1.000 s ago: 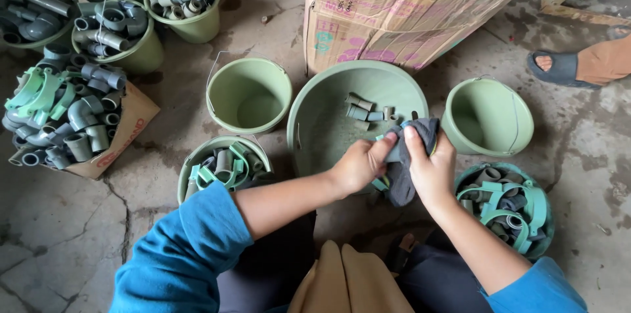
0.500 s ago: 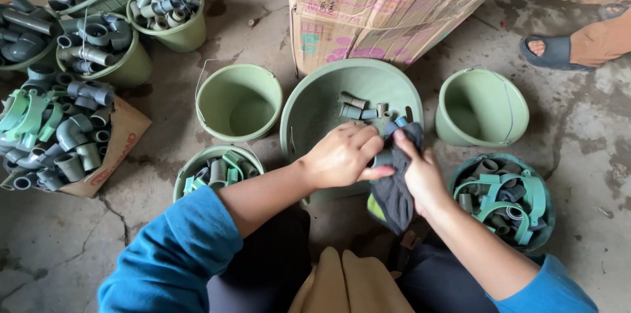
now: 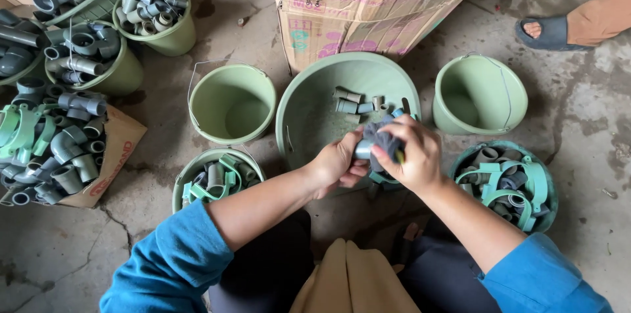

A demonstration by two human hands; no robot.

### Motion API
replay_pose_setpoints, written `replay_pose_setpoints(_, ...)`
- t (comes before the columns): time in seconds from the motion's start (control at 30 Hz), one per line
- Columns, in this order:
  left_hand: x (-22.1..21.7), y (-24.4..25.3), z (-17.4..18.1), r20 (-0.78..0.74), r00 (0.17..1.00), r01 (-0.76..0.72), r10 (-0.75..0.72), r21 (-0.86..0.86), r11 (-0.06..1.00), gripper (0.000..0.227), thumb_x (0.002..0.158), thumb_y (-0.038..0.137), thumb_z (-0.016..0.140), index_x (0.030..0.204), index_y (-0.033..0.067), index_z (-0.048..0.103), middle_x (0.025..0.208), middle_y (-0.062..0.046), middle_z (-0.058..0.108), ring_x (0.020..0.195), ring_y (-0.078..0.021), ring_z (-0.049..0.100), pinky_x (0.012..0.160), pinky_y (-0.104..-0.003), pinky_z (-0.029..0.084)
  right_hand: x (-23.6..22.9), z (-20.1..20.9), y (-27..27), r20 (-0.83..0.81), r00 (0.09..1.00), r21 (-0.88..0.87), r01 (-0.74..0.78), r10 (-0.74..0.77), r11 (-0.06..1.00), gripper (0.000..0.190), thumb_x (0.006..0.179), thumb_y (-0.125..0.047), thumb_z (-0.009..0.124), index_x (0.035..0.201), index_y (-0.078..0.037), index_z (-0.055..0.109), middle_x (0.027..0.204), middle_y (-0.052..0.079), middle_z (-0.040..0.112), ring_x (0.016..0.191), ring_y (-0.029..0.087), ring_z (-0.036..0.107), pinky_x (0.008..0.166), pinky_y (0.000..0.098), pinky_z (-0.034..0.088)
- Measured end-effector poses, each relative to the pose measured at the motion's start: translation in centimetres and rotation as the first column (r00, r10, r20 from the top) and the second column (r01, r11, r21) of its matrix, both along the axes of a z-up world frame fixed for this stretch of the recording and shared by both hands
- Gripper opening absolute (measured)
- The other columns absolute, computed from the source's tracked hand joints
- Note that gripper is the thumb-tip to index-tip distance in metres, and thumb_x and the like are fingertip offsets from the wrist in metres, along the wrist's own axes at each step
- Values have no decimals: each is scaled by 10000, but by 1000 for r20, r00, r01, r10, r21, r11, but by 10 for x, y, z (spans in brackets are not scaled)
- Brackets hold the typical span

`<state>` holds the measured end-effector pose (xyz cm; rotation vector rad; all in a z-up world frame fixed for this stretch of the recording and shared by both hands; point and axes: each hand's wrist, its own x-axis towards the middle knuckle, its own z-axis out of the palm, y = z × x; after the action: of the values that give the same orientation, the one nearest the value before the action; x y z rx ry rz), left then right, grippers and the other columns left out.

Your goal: The person sits on the floor and wipes small gray plastic pipe fittings with a dark cloth. They pick each fitting from a central green bucket, wipe it, and place it into a smaller bucket to the left. The process repeats continuously throughout the clip.

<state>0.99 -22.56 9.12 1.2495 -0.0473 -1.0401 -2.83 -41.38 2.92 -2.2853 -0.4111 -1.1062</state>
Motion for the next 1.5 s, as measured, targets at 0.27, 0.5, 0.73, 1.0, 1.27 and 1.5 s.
replay_pose_setpoints(0.27,7,14,-4,780,606,-73,-157,251,965,512,998,549,517,816,74,578,701,-190,617,695,-429,666,658,-468,545,-14,49,37,-409,912,674,281,29,683,275,983,-279,708,1083,-42,610,886,89,634,770,236,635,682,376,563)
replay_pose_setpoints(0.5,20,19,-7,991,119,30,69,-73,997,360,938,363,724,1038,60,558,941,-135,605,841,-366,669,686,-441,574,-18,52,39,-516,680,793,609,520,-9,319,980,-340,705,974,-26,652,859,139,680,749,233,671,729,364,569)
replay_pose_setpoints(0.73,28,22,-4,854,472,-7,219,-245,969,360,877,226,774,1091,94,516,1125,-113,745,985,-287,747,867,-386,578,-6,56,14,-586,601,699,714,544,-36,519,951,-488,681,1134,-3,665,1056,186,744,967,305,733,908,468,577)
replay_pose_setpoints(1.0,12,14,3,885,465,-76,5,34,997,511,857,384,799,1151,40,561,989,-255,705,937,-469,702,818,-531,568,-14,38,17,-108,806,991,37,582,132,585,1060,-513,406,1473,-102,450,1290,165,628,878,246,646,782,388,599)
replay_pose_setpoints(1.27,13,19,-1,979,193,-71,-65,80,994,536,813,353,839,1145,70,526,956,-196,649,876,-419,706,724,-457,589,-13,81,61,-521,802,805,348,292,480,409,950,-287,713,1298,-109,593,1132,44,609,1015,148,567,922,300,501)
replay_pose_setpoints(1.5,13,10,-3,846,-498,-263,-190,61,963,404,1059,455,398,957,91,540,915,-71,530,843,-264,575,699,-371,425,-13,62,48,-690,719,686,618,75,384,444,863,-408,842,1049,-61,636,941,78,613,875,189,562,714,325,490)
